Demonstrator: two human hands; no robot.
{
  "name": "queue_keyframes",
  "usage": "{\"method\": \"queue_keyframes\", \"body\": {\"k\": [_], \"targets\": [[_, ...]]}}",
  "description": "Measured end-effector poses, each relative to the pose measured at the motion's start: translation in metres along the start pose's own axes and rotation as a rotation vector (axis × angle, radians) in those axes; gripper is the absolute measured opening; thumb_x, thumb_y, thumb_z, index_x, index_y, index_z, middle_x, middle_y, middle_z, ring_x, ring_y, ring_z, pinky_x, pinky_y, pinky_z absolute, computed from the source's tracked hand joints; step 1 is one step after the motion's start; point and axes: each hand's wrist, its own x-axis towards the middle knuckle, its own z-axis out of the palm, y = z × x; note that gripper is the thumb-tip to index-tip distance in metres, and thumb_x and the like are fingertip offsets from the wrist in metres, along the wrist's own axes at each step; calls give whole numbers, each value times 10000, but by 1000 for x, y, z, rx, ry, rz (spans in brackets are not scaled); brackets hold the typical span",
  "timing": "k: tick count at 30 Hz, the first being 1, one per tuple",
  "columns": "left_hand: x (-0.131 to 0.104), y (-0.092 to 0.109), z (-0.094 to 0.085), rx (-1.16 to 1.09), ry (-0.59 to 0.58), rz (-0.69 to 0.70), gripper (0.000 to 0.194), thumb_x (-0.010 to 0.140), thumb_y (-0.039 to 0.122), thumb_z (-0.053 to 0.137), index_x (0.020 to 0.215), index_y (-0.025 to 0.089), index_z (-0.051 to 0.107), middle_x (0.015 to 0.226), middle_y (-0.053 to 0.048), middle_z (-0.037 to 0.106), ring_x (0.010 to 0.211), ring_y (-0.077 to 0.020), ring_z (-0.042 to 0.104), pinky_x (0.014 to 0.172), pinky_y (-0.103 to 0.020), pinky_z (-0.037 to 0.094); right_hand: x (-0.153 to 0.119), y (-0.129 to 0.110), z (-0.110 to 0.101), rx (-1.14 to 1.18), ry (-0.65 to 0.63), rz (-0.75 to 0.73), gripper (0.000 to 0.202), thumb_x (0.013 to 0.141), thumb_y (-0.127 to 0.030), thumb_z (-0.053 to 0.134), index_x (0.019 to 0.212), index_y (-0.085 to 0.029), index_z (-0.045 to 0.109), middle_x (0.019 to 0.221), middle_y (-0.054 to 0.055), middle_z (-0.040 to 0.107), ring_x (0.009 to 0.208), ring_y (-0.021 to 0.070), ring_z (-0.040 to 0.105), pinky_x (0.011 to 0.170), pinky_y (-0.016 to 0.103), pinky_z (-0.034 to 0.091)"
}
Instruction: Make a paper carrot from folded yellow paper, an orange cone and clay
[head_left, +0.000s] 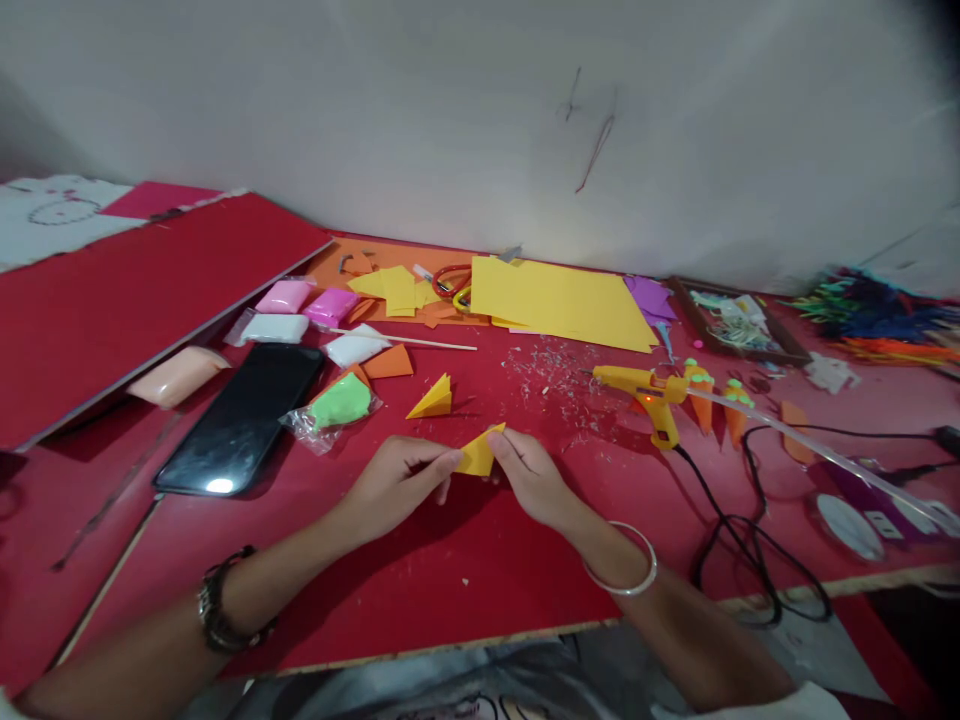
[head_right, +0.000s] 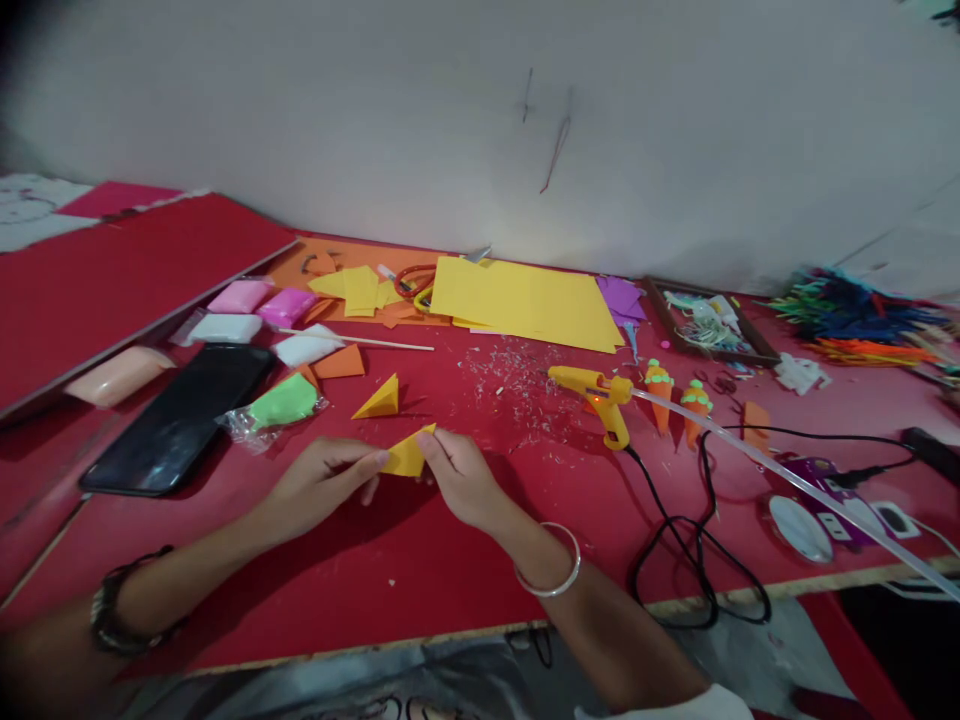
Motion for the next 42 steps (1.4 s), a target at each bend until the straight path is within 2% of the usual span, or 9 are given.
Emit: {"method": "queue_keyframes", "body": {"k": [2,6,14,18,22,27,36,39,42], "targets": [[0,0,2,17,-26,11,408,882,346,342,573,136,506,556,29,519,543,-72,474,544,-176,330,0,0,-1,-146,-12,-73,365,875,-403,317,595,-180,388,546,-32,405,520,86,387,504,218,307],[1,-1,6,90,-38,119,329,866,331,391,614,140,480,581,38,454,562,-75,434,544,-181,317,0,-2,-3,-279,-185,-195,368,873,-378,348,565,-177,363,545,-41,364,529,76,359,520,212,284],[0,-2,4,96,70,156,353,857,320,414,567,133,487,550,34,428,532,-73,412,512,-183,295,-2,-10,-5,-187,-277,-139,328,893,-376,298,658,-178,413,584,-33,446,540,78,445,519,192,326],[0,-3,3,185,29,232,327,835,340,456,585,134,500,559,23,465,537,-79,431,519,-191,290,1,-12,-6,-452,-404,-302,301,880,-317,368,651,-169,495,598,-19,489,566,90,429,545,204,299],[-1,-6,-2,295,-110,375,387,871,337,391,550,141,484,513,27,451,507,-77,414,532,-209,276,0,-11,-3,-636,-522,-364,297,840,-351,459,638,-160,563,587,-4,535,555,92,442,534,211,273],[-3,-2,-12,234,-260,364,334,872,343,395,630,152,523,562,18,528,561,-85,459,561,-192,307,-6,-21,-8,-628,-515,-373,327,853,-359,436,615,-163,543,521,-37,461,493,69,361,494,200,240],[-2,1,-9,220,-79,379,417,867,336,413,500,145,467,452,35,479,478,-73,440,554,-210,305,-15,-41,-22,-669,-487,-303,297,881,-331,376,655,-175,489,593,-26,462,569,90,397,537,218,259],[-2,-3,-11,118,-65,335,450,858,362,419,467,140,436,418,38,446,444,-65,419,519,-201,305,-14,-42,-20,-601,-380,-272,320,880,-342,374,623,-173,462,571,-37,423,551,85,380,533,219,255],[-1,-4,-16,24,66,211,397,822,408,452,529,141,464,492,28,476,492,-80,431,499,-193,314,-12,-40,-17,-451,-263,-183,306,873,-303,386,603,-170,444,551,-47,406,524,74,378,511,203,258]]}}
